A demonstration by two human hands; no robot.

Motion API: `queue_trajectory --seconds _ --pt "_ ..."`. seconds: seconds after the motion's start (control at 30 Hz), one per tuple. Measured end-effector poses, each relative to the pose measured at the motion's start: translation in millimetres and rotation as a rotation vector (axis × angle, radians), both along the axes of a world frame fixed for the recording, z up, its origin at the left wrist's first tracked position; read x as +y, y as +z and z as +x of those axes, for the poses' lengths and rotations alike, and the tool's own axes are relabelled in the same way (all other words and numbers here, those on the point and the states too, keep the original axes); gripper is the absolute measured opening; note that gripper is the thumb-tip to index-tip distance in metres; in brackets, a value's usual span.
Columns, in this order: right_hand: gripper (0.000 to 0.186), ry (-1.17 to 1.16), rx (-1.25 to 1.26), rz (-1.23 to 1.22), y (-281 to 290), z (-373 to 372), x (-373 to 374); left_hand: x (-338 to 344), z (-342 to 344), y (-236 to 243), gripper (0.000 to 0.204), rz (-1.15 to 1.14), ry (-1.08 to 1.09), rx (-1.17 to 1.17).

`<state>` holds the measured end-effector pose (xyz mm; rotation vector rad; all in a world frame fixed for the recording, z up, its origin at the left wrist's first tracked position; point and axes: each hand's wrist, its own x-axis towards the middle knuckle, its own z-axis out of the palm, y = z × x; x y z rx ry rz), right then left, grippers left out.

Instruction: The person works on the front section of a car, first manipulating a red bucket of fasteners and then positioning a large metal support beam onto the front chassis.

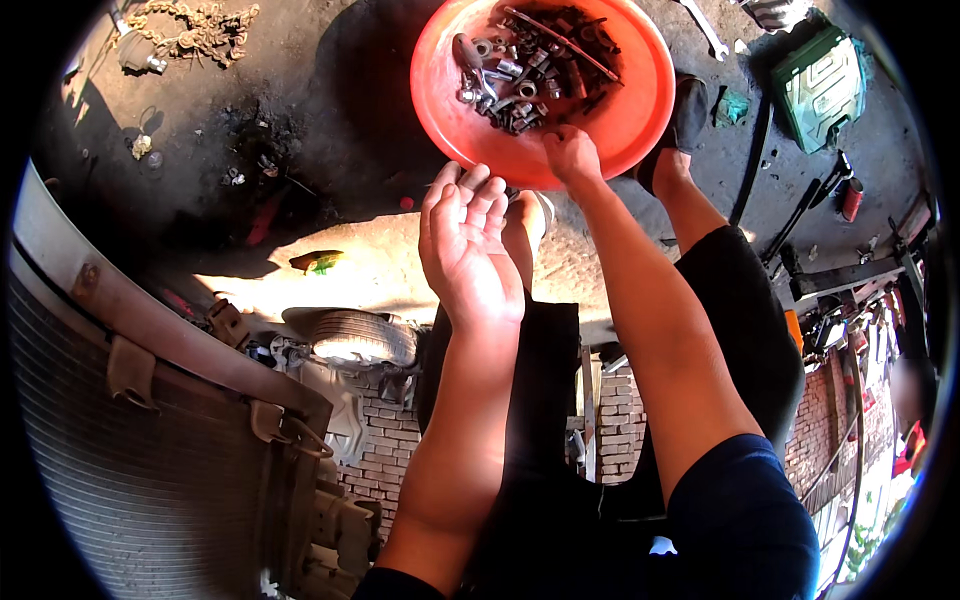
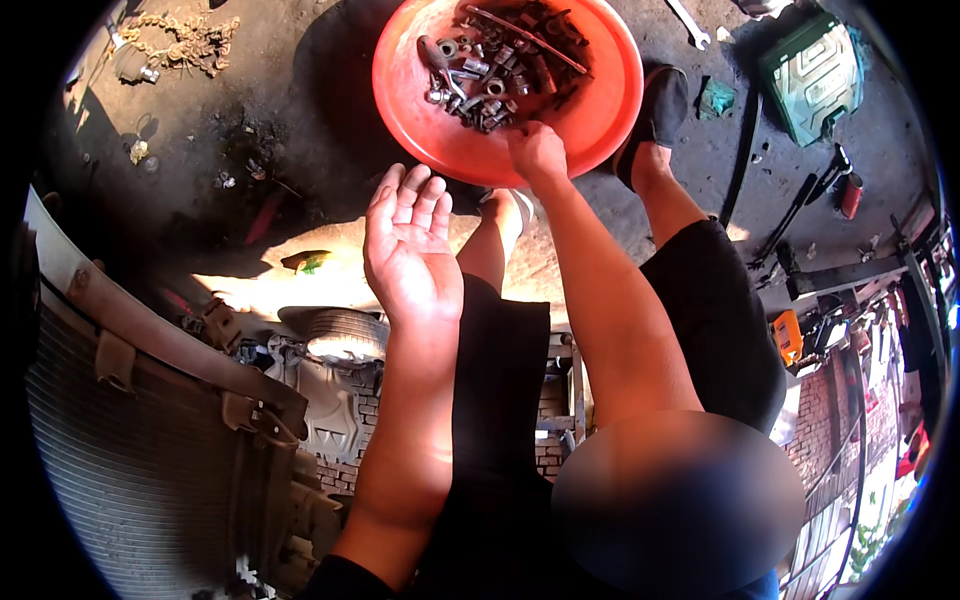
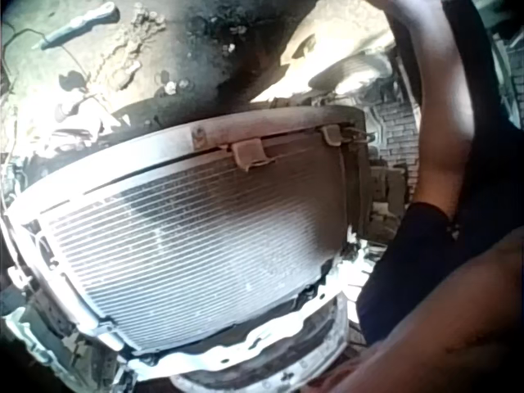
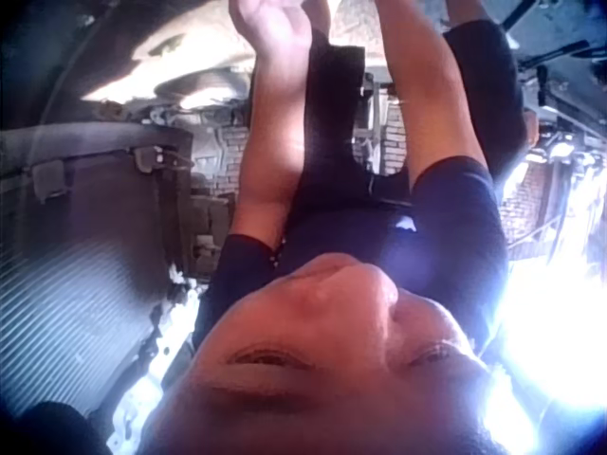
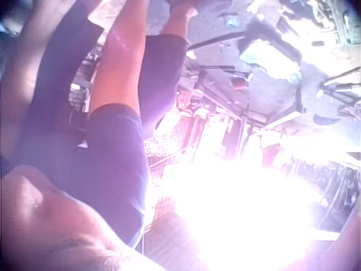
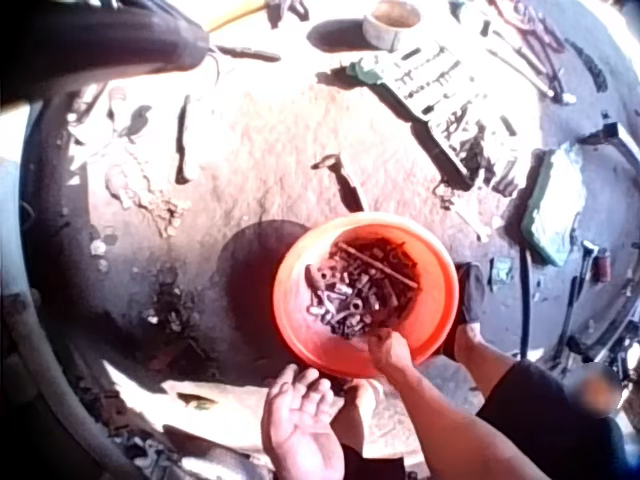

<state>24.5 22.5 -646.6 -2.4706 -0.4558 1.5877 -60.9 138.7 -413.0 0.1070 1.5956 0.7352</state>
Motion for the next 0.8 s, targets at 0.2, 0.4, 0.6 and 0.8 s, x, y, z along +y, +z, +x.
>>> queue_trajectory --seconds 0.2,0.4,0.6,0.8 --pt "0.054 -0.070 -0.099 -0.106 0.8 -4.6 42.2 1.9 1.8 -0.4 0.039 -0.011 0.012 -0.004" --pt "0.062 0.138 0.096 0.025 19.4 -1.2 56.1 1.7 4.3 -1.4 0.041 -0.024 0.014 -0.028" --pt "0.060 -0.105 -0.165 0.004 9.9 3.9 61.4 2.6 5.6 -2.4 0.043 -0.047 0.022 -0.028" --pt "0.047 -0.087 -0.128 0.143 12.7 -9.7 55.2 1.3 6.0 -5.4 0.043 -0.036 0.003 -0.022"
